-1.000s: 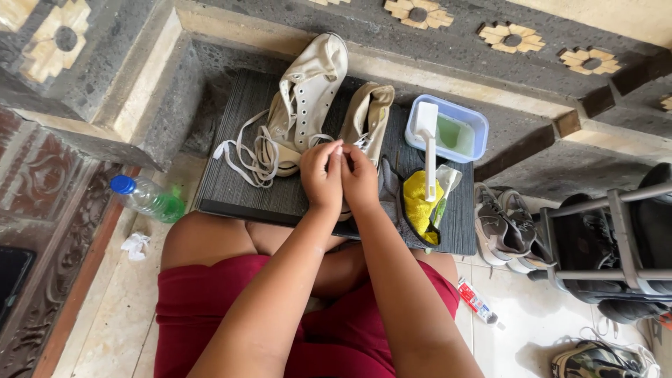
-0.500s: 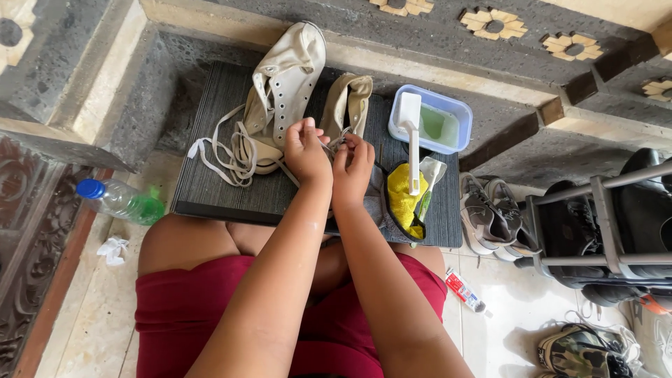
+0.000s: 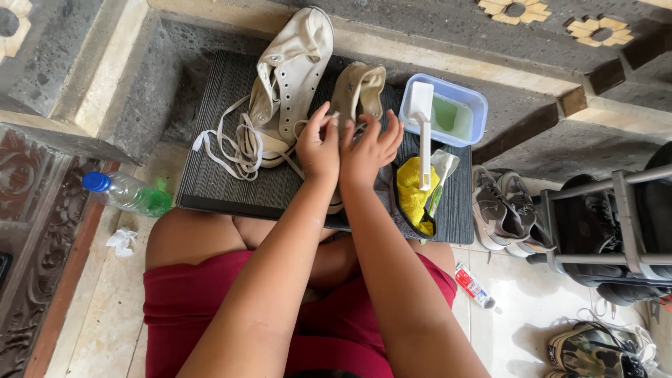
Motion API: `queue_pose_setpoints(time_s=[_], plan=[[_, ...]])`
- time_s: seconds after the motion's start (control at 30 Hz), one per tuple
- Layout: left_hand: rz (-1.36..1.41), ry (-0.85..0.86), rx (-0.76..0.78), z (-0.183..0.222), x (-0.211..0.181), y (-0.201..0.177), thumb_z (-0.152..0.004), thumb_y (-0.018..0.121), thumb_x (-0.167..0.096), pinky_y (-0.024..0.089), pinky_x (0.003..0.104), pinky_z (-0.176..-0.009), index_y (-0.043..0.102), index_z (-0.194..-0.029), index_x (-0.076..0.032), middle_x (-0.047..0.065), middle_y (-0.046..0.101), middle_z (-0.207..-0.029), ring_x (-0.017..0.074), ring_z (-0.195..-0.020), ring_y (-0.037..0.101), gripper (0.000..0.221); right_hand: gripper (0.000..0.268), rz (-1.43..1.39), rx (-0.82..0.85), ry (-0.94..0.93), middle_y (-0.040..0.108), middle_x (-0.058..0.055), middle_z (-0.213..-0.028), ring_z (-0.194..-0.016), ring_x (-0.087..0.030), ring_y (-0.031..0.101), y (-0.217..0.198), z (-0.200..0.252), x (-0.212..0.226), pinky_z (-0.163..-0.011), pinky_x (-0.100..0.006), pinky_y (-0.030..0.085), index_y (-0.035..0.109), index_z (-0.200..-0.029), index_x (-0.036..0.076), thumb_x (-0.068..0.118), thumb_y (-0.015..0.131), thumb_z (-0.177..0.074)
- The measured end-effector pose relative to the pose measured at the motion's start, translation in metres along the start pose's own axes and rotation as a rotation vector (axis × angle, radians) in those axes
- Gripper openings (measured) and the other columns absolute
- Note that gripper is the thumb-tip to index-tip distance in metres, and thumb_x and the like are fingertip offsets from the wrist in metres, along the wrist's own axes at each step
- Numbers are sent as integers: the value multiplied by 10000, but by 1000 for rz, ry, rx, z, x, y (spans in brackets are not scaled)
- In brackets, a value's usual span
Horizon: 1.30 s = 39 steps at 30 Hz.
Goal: The person is untying and removing the laces from a pair of white high-top sneakers to adjust the tension.
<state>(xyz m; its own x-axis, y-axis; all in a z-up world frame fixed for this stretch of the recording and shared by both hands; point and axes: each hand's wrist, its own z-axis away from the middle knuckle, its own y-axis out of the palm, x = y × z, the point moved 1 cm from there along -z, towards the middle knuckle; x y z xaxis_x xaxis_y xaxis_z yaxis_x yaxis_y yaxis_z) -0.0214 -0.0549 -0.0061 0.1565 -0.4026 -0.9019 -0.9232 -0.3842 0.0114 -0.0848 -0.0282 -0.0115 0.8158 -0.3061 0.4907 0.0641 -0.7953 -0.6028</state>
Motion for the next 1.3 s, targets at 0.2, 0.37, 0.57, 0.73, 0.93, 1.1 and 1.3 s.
queue_pose_setpoints(time_s=[0.2, 0.37, 0.57, 0.73, 0.93, 1.1, 1.3], plan=[[-56, -58, 131, -3, -4, 2, -934, 741, -185, 616, 330, -707, 777, -1002, -206, -13, 751, -821, 197, -791, 732, 79, 77, -26, -43, 28, 461, -44, -1387, -1373, -320, 440, 34, -2, -29, -963, -531, 494, 517, -1113, 216, 278, 537, -1072], [-139, -5, 215, -3, 1, 8, -953, 736, -262, 606, 326, -710, 768, -987, -218, -32, 727, -823, 177, -787, 716, 65, 69, -62, -58, -63, 514, -78, -1282, -1244, -350, 539, 28, -8, -37, -859, -495, 564, 541, -1085, 170, 215, 583, -1056], [-216, 63, 266, -5, -11, 4, -963, 720, -223, 605, 320, -708, 740, -960, -165, -10, 707, -821, 191, -799, 715, 61, 102, -172, -55, -146, 526, -101, -1222, -1165, -381, 576, -4, -13, -14, -852, -515, 574, 566, -1087, 141, 146, 646, -1023], [-212, 73, 265, -4, -12, 2, -961, 713, -182, 616, 348, -702, 733, -981, -157, 16, 703, -854, 223, -829, 719, 38, 123, -184, -53, -170, 519, -88, -1218, -1183, -383, 571, -7, -11, -14, -850, -526, 576, 585, -1123, 176, 161, 659, -1027], [-174, 85, 236, -6, -10, 1, -989, 674, -152, 615, 372, -719, 742, -1040, -154, 35, 693, -903, 251, -857, 719, 85, 140, -135, -44, -208, 513, -86, -1211, -1190, -395, 571, -1, -11, -18, -766, -552, 596, 606, -1115, 193, 133, 673, -1007], [-140, 53, 232, -6, -12, 1, -953, 711, -155, 612, 395, -732, 732, -1030, -163, 44, 705, -860, 268, -859, 714, 80, 94, -151, -38, -200, 511, -92, -1208, -1194, -413, 565, 1, -9, -20, -776, -582, 592, 602, -1119, 207, 197, 649, -1039], [-184, 20, 257, -3, -11, 2, -940, 727, -203, 611, 398, -732, 727, -1007, -188, 22, 713, -851, 254, -858, 711, 69, 110, -176, -10, -192, 505, -88, -1192, -1187, -403, 569, -1, -10, -20, -803, -571, 600, 593, -1142, 201, 200, 644, -1045]])
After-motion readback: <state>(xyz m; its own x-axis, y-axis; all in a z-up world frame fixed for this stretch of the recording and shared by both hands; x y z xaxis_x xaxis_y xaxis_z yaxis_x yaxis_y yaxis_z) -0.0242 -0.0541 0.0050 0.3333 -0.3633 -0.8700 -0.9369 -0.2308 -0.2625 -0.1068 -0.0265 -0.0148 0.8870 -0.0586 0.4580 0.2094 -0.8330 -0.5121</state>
